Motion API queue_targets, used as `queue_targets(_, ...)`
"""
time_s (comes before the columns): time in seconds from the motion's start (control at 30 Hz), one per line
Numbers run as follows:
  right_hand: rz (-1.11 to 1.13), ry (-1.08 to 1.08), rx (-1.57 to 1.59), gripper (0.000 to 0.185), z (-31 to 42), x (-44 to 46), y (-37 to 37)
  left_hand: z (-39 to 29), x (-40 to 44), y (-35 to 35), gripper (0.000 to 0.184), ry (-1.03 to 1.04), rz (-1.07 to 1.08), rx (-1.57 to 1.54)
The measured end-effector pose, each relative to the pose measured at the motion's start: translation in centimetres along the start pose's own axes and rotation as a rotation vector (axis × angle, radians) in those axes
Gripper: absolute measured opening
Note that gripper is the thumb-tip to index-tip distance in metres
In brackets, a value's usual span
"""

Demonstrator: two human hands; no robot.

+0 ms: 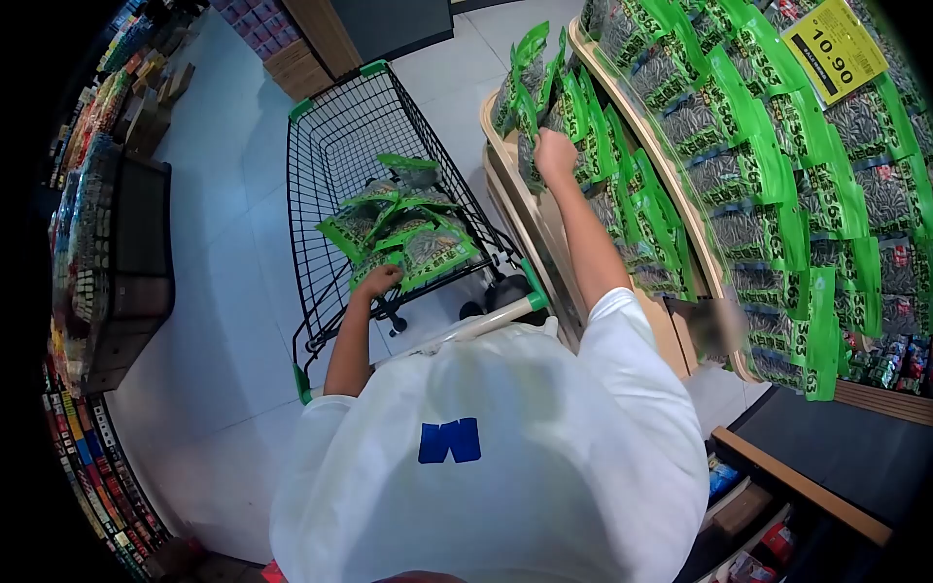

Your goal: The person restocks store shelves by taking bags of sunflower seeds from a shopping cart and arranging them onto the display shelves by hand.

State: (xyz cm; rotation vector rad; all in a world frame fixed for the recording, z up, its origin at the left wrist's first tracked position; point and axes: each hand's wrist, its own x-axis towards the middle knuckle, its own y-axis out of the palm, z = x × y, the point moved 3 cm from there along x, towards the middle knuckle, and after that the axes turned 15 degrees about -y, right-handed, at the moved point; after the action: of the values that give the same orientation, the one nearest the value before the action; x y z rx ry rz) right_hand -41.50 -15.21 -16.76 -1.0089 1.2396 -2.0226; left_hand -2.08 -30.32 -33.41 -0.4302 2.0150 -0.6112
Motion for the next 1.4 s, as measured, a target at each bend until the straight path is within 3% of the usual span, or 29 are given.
queue_targets(0.13, -0.039, -0.391, 0.137, 0.021, 7.5, 0.8, -9.0, -0.5, -0.2, -0.1, 0.037, -0.007, 0.03, -0.027)
queue_targets(0.3, -0.175, -0.474, 0.495, 0.019, 11.6, 0.2, -12.8, -0.6, -0.1, -0.2, 0.035, -0.049, 0.068, -0.119)
queue_targets(0.37, -0.134, -0.427, 0.773, 0.018, 13.0, -0.8, -11.2, 0.5, 1.2, -0.3, 0.032, -0.057, -0.043, -0.116)
queue_targets(0.43, -0.056, -0.507, 0.885, 0.019, 14.3, -2.6, -7.3, 2.3, 3.5, -0.7, 0.03, -0.072, -0.289, -0.252)
queue_targets(0.47, -0.041, -0.616, 0.841, 0.02, 15.4, -3.8, -6.2, 1.3, 1.8, -1.6, 0.029, -0.147, -0.292, -0.537)
queue_targets(0.5, 0.012, -0.748, 0.84, 0.021, 16.4, -5.1, -4.7, 0.9, 0.5, -2.5, 0.029, -0.152, -0.288, -0.53)
queue_targets(0.57, 0.255, -0.752, 0.858, 0.021, 17.2, -8.4, -1.2, 1.5, -0.3, -3.3, 0.03, -0.247, -0.266, -1.384)
queue_targets(0.63, 0.411, -0.661, 0.889, 0.022, 16.8, -10.2, 0.4, 2.3, -0.6, -3.9, 0.032, -0.322, -0.317, -1.586)
queue_targets(0.67, 0.344, -0.637, 0.812, 0.021, 15.8, -10.6, 0.7, 3.2, -1.2, -3.6, 0.033, -0.499, -0.342, -1.485)
queue_targets(0.7, 0.282, -0.617, 0.737, 0.02, 14.4, -10.7, 0.7, 4.5, -0.3, -2.9, 0.033, -0.51, -0.34, -1.481)
queue_targets(0.77, 0.009, -0.506, 0.584, 0.016, 11.0, -10.1, -1.2, 6.8, 2.7, -3.4, 0.036, -0.24, -0.492, -0.917)
queue_targets(0.8, -0.152, -0.463, 0.425, 0.015, 8.1, -9.5, -0.8, 6.3, 3.0, -2.9, 0.038, -0.248, -0.592, -0.735)
queue_targets(0.87, -0.287, -0.251, 0.037, 0.025, 3.8, -9.2, -4.0, 4.2, 2.5, -2.5, 0.037, -0.128, -0.464, -0.569)
queue_targets(0.9, -0.317, -0.152, -0.145, 0.034, 1.3, -9.1, -4.8, 2.8, 2.1, -2.0, 0.037, -0.011, -0.339, -0.406)
queue_targets(0.93, -0.338, -0.019, -0.352, 0.04, -0.9, -9.5, -5.5, 2.0, 2.1, -1.3, 0.035, -0.032, -0.242, -0.366)
queue_targets(1.03, 0.016, 0.479, -0.35, 0.039, -6.8, -11.6, -6.7, 1.3, 2.4, -0.4, 0.035, 0.018, -0.164, -0.151)
queue_targets(1.07, 0.062, 0.507, -0.271, 0.026, -9.4, -12.7, -5.5, 1.5, 2.6, -0.8, 0.035, 0.017, -0.173, -0.156)
queue_targets(1.17, 0.091, 0.413, -0.299, 0.02, -10.6, -15.1, -5.1, 2.0, 3.2, -0.7, 0.034, -0.049, -0.165, -0.247)
queue_targets(1.3, -0.009, 0.23, -0.28, 0.022, -3.6, -14.0, -11.0, 3.1, 3.8, -0.2, 0.034, -0.071, -0.199, -0.181)
queue_targets(1.4, -0.048, 0.064, -0.085, 0.025, 3.4, -12.0, -16.2, 2.9, 3.6, -0.2, 0.034, -0.064, -0.219, -0.158)
